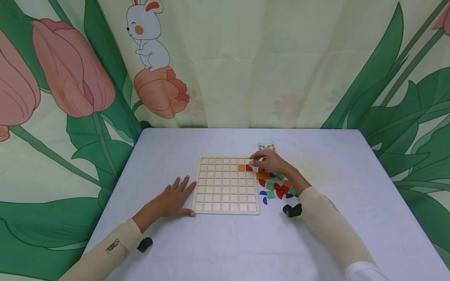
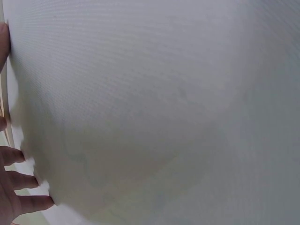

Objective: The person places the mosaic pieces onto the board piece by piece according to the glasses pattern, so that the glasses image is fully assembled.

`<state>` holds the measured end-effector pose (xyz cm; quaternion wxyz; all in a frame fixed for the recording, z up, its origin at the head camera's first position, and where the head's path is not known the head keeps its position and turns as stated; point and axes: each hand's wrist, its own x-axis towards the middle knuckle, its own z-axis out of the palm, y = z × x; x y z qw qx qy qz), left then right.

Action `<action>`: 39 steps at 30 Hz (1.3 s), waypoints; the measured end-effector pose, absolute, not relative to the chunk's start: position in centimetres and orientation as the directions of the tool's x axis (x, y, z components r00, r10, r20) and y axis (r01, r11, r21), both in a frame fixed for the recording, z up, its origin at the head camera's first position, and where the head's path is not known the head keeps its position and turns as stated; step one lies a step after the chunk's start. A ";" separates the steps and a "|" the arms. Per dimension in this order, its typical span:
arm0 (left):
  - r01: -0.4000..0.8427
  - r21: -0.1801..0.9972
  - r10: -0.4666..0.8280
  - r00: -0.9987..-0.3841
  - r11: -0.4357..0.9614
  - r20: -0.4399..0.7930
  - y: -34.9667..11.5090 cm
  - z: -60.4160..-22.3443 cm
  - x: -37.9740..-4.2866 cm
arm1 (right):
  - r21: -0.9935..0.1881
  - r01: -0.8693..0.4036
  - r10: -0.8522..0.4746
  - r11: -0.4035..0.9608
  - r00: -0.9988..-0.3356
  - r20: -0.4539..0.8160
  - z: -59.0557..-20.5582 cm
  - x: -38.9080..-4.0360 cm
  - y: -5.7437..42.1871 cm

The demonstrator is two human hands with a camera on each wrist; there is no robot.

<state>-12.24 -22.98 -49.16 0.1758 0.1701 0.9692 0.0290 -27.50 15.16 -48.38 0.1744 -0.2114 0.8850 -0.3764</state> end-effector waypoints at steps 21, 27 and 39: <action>0.320 0.096 0.333 -0.880 0.943 -0.337 -23.0 -49.2 -12.2 | -0.677 -0.078 -0.286 0.732 -0.937 -0.200 -49.4 -26.5 22.2; 0.325 0.099 0.339 -0.878 0.940 -0.338 -23.1 -49.1 -12.3 | -0.691 -0.084 -0.307 0.718 -0.929 -0.205 -49.6 -26.3 20.9; 0.322 0.092 0.334 -0.883 0.942 -0.330 -22.9 -49.4 -12.3 | -0.617 -0.136 -0.304 0.775 -0.936 -0.175 -50.0 -26.2 17.7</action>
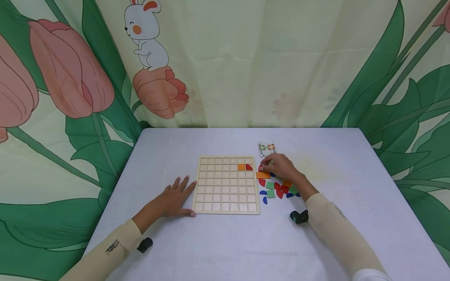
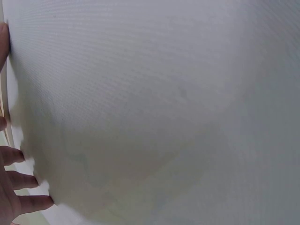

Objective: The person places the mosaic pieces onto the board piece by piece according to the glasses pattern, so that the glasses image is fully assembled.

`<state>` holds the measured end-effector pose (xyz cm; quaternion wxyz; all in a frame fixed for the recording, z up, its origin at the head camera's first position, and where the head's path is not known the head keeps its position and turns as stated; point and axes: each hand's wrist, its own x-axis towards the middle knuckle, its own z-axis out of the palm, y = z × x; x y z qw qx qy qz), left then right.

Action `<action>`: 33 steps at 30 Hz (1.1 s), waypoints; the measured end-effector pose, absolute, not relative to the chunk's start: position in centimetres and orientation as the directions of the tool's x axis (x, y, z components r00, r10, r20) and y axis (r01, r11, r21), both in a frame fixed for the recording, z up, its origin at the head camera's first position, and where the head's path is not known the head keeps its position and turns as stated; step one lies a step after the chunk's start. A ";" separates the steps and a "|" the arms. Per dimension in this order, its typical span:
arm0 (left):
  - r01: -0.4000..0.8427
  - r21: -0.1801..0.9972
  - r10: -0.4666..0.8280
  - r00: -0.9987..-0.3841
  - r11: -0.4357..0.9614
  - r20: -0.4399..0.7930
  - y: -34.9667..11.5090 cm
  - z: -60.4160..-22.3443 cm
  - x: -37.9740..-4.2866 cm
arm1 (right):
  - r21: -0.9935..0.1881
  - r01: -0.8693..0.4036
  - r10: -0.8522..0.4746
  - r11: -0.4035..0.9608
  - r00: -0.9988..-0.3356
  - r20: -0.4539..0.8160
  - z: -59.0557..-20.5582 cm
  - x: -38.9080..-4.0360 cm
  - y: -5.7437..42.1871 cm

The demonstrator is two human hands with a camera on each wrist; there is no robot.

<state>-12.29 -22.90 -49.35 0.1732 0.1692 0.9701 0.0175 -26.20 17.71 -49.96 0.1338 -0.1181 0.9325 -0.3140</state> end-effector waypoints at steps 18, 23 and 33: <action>0.312 0.108 0.330 -0.881 0.944 -0.340 -22.8 -49.1 -12.3 | -0.601 -0.067 -0.267 0.796 -0.931 -0.249 -49.5 -25.7 16.7; 0.322 0.107 0.339 -0.880 0.941 -0.331 -22.8 -49.1 -12.3 | -0.617 -0.109 -0.305 0.780 -0.926 -0.222 -49.3 -25.5 16.6; 0.318 0.115 0.338 -0.881 0.941 -0.330 -22.8 -49.1 -12.1 | -0.655 -0.129 -0.345 0.744 -0.915 -0.211 -49.7 -25.4 16.3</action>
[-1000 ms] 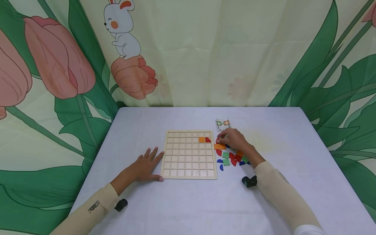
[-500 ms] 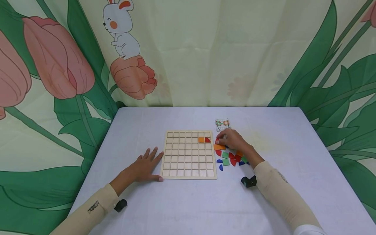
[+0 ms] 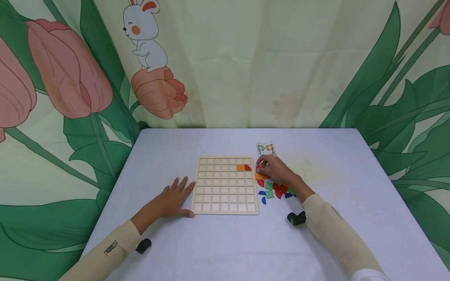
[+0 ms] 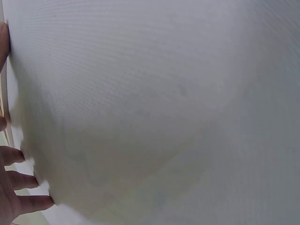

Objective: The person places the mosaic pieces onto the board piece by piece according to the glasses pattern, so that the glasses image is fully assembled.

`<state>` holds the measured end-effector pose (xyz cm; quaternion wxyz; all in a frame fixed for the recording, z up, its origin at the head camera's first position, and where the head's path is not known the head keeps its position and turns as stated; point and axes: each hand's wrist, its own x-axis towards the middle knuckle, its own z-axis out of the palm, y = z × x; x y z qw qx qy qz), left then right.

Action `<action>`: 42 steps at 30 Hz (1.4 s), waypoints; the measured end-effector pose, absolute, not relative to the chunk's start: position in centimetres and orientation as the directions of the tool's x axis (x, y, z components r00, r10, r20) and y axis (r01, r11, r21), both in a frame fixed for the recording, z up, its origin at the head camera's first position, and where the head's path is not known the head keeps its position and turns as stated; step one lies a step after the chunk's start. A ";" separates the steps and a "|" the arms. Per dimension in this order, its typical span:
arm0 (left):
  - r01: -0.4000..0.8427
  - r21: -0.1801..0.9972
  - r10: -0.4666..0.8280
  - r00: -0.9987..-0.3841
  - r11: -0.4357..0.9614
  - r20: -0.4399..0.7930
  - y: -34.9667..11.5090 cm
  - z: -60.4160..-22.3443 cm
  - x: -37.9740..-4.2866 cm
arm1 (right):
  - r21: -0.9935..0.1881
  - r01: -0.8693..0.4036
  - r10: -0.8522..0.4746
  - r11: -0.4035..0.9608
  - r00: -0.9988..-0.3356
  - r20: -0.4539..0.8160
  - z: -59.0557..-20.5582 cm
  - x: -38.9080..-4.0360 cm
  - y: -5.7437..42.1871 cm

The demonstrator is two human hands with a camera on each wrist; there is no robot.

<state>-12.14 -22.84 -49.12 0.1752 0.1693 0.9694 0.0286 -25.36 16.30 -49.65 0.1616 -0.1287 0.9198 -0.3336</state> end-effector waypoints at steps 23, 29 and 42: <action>0.321 0.109 0.339 -0.885 0.941 -0.318 -23.0 -49.4 -12.2 | -0.735 -0.108 -0.370 0.670 -0.906 -0.205 -49.4 -26.0 15.4; 0.317 0.115 0.337 -0.882 0.941 -0.329 -23.0 -49.3 -12.3 | -0.779 -0.107 -0.400 0.618 -0.896 -0.194 -49.2 -25.9 15.3; 0.327 0.100 0.342 -0.885 0.940 -0.316 -23.0 -49.6 -12.3 | -0.839 -0.105 -0.443 0.533 -0.880 -0.172 -48.7 -26.1 14.3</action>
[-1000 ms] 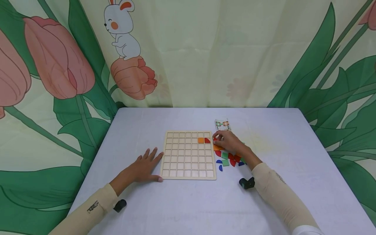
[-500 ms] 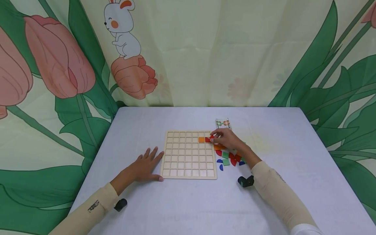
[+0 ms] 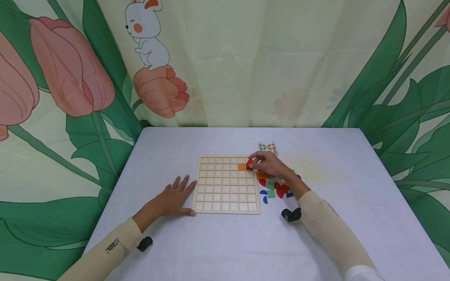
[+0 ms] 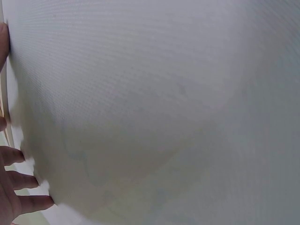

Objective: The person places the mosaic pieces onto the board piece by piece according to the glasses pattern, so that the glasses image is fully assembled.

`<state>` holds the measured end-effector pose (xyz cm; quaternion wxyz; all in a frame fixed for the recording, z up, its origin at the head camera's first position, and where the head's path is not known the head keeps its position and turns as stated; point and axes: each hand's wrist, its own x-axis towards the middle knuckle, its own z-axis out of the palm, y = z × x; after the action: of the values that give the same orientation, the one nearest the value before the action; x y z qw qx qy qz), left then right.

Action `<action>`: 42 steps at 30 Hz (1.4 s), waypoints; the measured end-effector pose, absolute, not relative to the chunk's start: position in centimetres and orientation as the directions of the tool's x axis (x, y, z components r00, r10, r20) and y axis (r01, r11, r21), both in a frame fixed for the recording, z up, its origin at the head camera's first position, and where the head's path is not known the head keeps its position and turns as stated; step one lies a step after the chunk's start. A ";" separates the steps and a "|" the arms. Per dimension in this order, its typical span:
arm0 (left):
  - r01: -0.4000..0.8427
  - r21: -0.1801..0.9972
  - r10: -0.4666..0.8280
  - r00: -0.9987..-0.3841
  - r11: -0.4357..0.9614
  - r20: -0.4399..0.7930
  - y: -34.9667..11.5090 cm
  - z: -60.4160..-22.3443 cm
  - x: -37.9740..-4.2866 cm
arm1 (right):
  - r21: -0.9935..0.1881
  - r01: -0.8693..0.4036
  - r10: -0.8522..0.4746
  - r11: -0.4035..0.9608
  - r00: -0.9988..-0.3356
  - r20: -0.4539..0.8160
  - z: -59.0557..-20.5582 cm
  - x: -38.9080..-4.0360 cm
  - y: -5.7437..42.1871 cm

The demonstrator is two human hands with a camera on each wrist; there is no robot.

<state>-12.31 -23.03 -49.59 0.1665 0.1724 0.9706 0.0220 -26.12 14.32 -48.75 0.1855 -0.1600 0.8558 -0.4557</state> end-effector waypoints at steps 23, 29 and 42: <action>0.312 0.115 0.333 -0.881 0.943 -0.335 -23.1 -49.6 -12.4 | -0.785 -0.230 -0.520 0.575 -0.844 -0.134 -49.8 -26.9 10.4; 0.324 0.106 0.341 -0.881 0.940 -0.329 -23.2 -49.6 -12.5 | -0.738 -0.246 -0.506 0.628 -0.850 -0.147 -49.3 -26.8 9.7; 0.332 0.098 0.346 -0.880 0.938 -0.325 -23.1 -49.3 -12.3 | -0.615 -0.294 -0.490 0.732 -0.854 -0.174 -48.8 -27.1 8.5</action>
<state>-12.33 -23.10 -49.26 0.1712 0.1748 0.9694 0.0198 -27.06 8.53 -48.77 0.1647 -0.2142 0.9158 -0.2972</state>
